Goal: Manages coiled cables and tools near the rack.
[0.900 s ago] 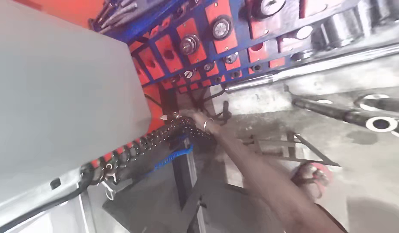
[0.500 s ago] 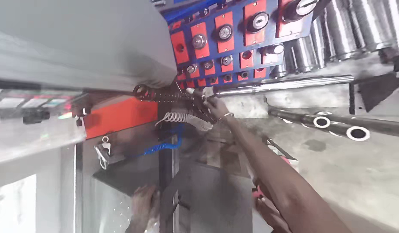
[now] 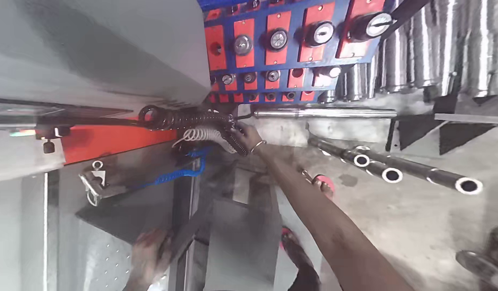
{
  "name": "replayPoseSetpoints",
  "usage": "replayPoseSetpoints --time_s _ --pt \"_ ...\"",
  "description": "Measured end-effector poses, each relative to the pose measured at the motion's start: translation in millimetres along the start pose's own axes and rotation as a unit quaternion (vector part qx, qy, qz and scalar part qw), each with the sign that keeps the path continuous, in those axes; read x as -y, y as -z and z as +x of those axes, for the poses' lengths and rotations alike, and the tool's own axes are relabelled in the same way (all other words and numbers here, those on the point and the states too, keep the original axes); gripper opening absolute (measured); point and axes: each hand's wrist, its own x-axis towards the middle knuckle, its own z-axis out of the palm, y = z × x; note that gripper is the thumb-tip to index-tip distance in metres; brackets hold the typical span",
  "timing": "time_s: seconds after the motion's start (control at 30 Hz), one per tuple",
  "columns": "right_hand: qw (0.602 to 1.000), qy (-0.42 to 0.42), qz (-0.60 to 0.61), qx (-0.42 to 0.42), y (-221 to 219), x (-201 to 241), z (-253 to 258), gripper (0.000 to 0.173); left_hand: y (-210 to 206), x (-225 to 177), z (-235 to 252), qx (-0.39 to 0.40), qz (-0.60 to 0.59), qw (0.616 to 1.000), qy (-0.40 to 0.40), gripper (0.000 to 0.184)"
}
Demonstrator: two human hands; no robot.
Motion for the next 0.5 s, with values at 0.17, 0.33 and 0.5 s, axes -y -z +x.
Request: replayPoseSetpoints --time_s 0.17,0.33,0.5 --pt "0.999 -0.035 0.018 -0.020 10.6 -20.0 -6.9 0.041 -1.0 1.8 1.2 -0.007 0.005 1.000 -0.013 0.053" --pt "0.996 -0.069 0.035 -0.041 19.7 -42.5 -22.6 0.039 -1.0 2.3 -0.2 0.002 -0.003 1.000 -0.009 0.052" --pt "0.991 -0.109 0.023 -0.070 17.7 -80.7 -39.1 0.040 -2.4 5.0 0.5 -0.005 -0.001 1.000 -0.023 0.055"
